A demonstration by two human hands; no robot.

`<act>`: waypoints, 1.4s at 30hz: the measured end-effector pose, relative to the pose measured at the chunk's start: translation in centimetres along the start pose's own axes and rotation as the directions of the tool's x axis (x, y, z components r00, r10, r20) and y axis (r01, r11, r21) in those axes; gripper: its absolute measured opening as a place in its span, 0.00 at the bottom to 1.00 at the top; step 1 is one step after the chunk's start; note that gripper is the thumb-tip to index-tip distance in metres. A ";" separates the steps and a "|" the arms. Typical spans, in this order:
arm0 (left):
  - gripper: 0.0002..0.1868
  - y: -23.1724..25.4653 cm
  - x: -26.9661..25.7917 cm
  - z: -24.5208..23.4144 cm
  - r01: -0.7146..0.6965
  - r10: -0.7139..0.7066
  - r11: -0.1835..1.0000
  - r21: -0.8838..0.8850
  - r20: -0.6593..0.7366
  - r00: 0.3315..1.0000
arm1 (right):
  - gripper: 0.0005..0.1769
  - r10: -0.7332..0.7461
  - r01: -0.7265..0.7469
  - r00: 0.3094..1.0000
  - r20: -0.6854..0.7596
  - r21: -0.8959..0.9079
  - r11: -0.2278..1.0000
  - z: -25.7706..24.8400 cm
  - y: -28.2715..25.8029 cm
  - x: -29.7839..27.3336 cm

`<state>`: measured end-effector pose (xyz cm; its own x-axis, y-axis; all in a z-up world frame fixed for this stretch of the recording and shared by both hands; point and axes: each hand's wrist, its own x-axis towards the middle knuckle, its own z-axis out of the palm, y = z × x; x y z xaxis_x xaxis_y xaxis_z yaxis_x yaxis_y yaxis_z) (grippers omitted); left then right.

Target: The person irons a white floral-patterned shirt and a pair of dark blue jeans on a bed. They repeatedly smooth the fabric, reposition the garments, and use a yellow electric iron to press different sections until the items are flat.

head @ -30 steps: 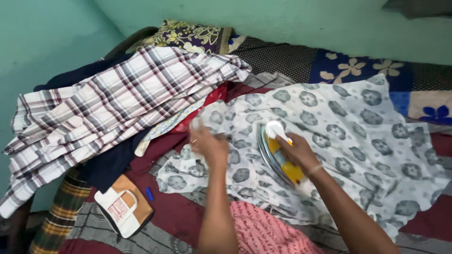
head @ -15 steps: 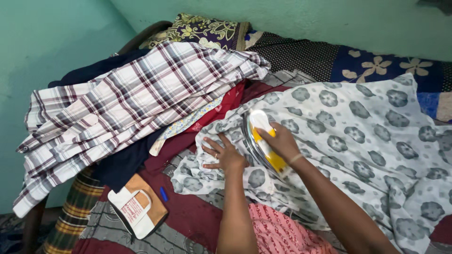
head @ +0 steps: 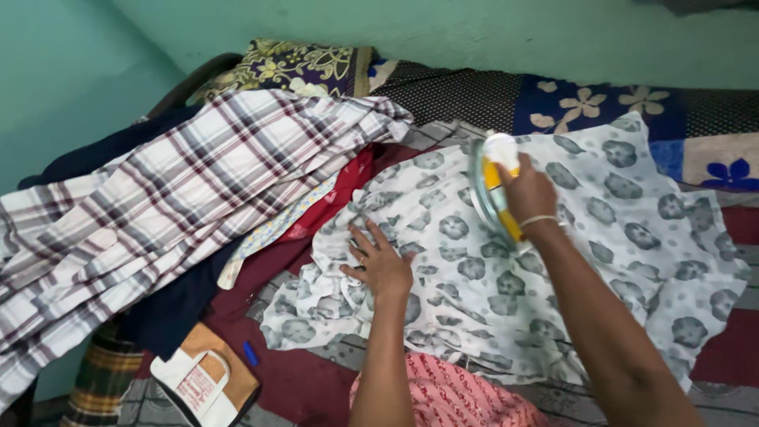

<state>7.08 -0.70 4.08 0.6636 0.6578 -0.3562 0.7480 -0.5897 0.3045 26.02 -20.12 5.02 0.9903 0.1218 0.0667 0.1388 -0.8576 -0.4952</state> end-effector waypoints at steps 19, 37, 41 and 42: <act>0.38 -13.1 3.4 0.7 0.050 -0.045 0.997 0.051 -0.089 0.995 | 0.35 -0.010 -0.019 0.875 0.484 0.053 0.998 -3.7 2.0 -15.2; 0.75 2.2 -0.2 7.0 -0.174 0.133 0.970 0.167 0.229 0.964 | 0.34 0.023 -0.023 0.999 0.026 -0.008 1.000 -5.7 7.4 0.8; 0.75 2.3 0.1 6.5 -0.143 0.096 0.978 0.154 0.279 0.955 | 0.30 0.151 -0.162 0.972 -0.181 -0.051 0.985 -6.1 13.9 6.6; 0.75 2.3 0.0 6.5 -0.150 0.105 0.977 0.151 0.273 0.956 | 0.30 0.210 -0.226 0.960 -0.187 -0.067 0.972 -6.1 14.9 7.3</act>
<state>8.74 -5.13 -0.98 0.7102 0.4395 -0.5500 0.6299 -0.7457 0.2174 35.32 -35.11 3.43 0.9801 -0.1570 0.1218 -0.0888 -0.8942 -0.4387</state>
